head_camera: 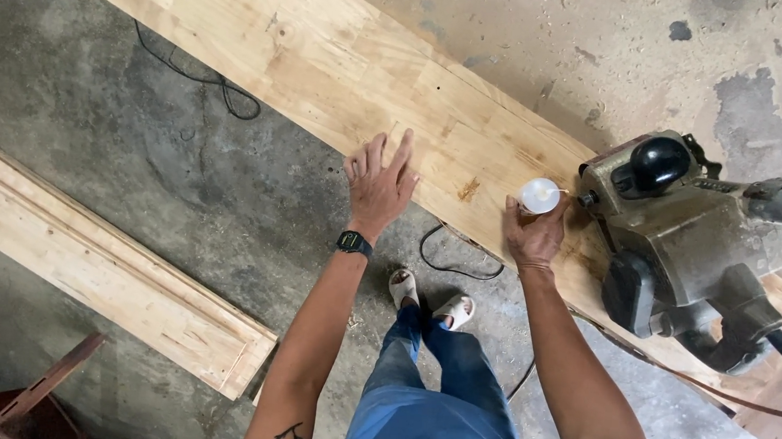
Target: The person applies glue from a white bottle onto a long wooden plank and then places a smaller wooden piece onto the glued area. They press the pieces together to secure the bond.
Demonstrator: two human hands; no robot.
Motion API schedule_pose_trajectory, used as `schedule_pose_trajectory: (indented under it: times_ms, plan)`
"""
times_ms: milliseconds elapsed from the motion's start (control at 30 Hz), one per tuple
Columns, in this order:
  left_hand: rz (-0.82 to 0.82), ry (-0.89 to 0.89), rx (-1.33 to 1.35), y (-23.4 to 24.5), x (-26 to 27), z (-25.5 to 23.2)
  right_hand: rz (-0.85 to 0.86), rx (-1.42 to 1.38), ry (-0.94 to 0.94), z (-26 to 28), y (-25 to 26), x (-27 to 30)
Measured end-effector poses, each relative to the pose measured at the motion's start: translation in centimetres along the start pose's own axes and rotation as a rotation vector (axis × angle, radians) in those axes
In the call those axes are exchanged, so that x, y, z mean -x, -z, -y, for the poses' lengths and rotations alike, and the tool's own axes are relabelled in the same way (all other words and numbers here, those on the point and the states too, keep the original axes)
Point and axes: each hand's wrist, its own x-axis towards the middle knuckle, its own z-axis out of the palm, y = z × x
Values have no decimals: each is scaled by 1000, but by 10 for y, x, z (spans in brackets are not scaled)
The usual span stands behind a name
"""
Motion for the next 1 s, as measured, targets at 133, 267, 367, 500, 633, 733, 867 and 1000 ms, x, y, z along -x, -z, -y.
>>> schedule_pose_trajectory:
  times_ms: [133, 267, 367, 500, 633, 733, 867, 1000]
  plan:
    - [160, 97, -24, 0, -7, 1, 2, 27, 3, -5, -1, 2]
    - [379, 494, 189, 60, -31, -19, -27, -16, 25, -3, -3, 1]
    - [509, 601, 159, 74, -42, -23, -48, -58, 43, 3, 1, -1]
    - [507, 598, 214, 62, -37, -13, -63, -193, 58, 40, 26, -3]
    - [616, 600, 203, 43, -35, 0, 177, -659, -93, 59, 38, 11]
    - [617, 639, 230, 47, -37, -4, 272, -854, -158, 95, 54, 12]
    - [642, 644, 221, 48, -42, -3, 280, -994, -189, 120, 52, 10]
    - [649, 654, 241, 44, -42, -1, 245, -992, -267, 113, 30, 4]
